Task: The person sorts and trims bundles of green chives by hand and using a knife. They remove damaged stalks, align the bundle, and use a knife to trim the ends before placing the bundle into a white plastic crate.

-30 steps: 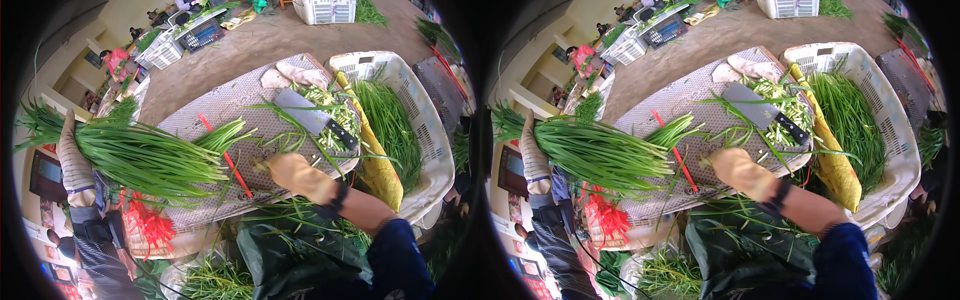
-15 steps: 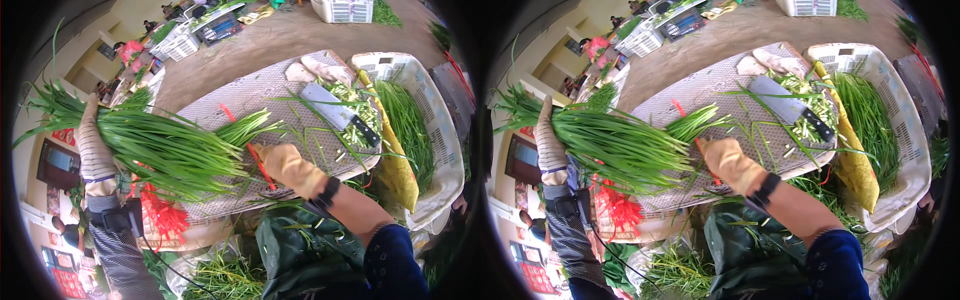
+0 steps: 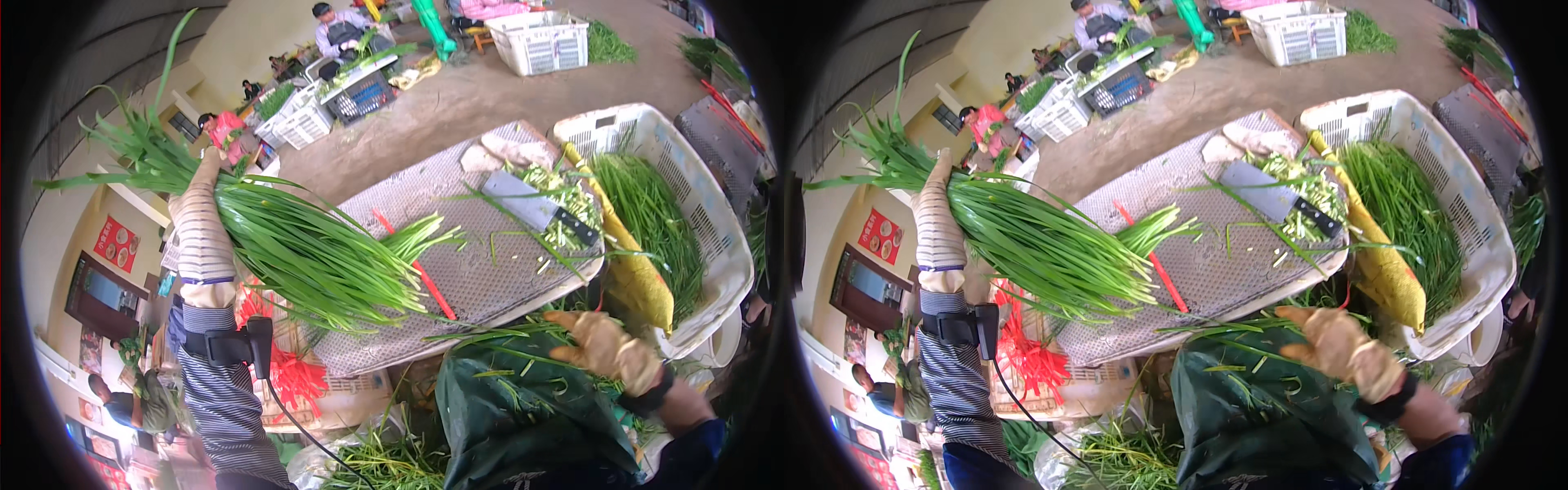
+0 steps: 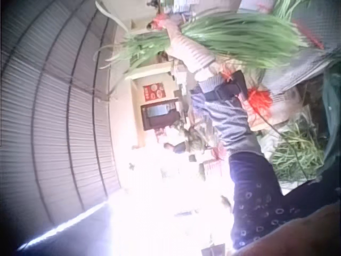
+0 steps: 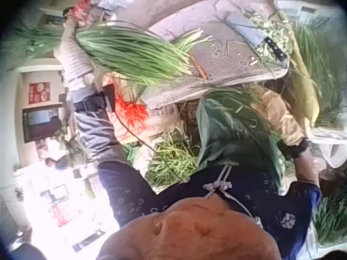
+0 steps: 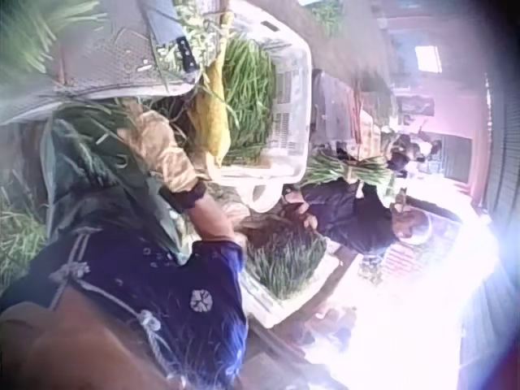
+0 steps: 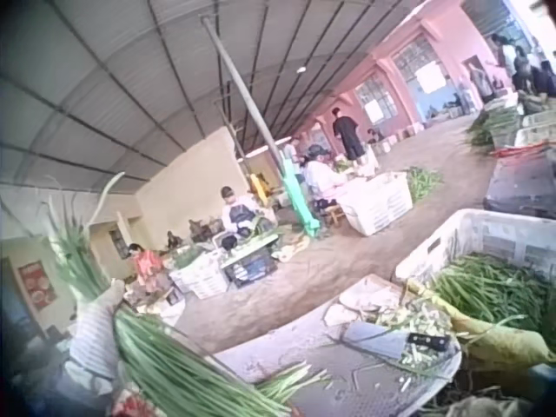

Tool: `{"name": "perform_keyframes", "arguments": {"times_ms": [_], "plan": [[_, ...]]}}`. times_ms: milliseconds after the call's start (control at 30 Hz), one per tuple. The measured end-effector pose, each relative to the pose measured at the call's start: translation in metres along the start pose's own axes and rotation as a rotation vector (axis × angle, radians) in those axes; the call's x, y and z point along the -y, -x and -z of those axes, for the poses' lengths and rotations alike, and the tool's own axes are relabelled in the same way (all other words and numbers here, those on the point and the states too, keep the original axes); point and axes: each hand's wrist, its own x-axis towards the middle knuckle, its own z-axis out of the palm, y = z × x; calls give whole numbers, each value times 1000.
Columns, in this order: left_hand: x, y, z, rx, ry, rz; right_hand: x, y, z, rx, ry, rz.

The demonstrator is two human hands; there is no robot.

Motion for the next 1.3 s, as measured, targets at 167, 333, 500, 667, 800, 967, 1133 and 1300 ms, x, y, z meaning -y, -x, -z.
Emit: {"name": "perform_keyframes", "arguments": {"times_ms": [167, 333, 500, 667, 800, 967, 1133, 1300], "plan": [[-38, 11, -8, 37, 160, 53, -2, -11, -57, -316, -136, 262], [-60, 2, -33, 8, 215, -43, -20, 15, -18, 148, 680, -284], [-74, 9, -70, -25, 133, -133, 41, 8, 5, 197, -673, 431], [-95, 43, -118, -22, 200, -219, 58, -77, -34, 576, -1767, 422], [-65, 135, -96, 228, 180, -201, 22, -92, -69, 508, -2201, 436], [-12, 290, -6, 48, -622, -135, 5, -68, -96, 446, -2308, 358], [-7, 391, 62, 34, 203, 277, 9, -58, -109, 388, -2207, 280], [25, 454, 121, 642, -52, 260, 2, -58, -119, 330, -2170, 85]]}}
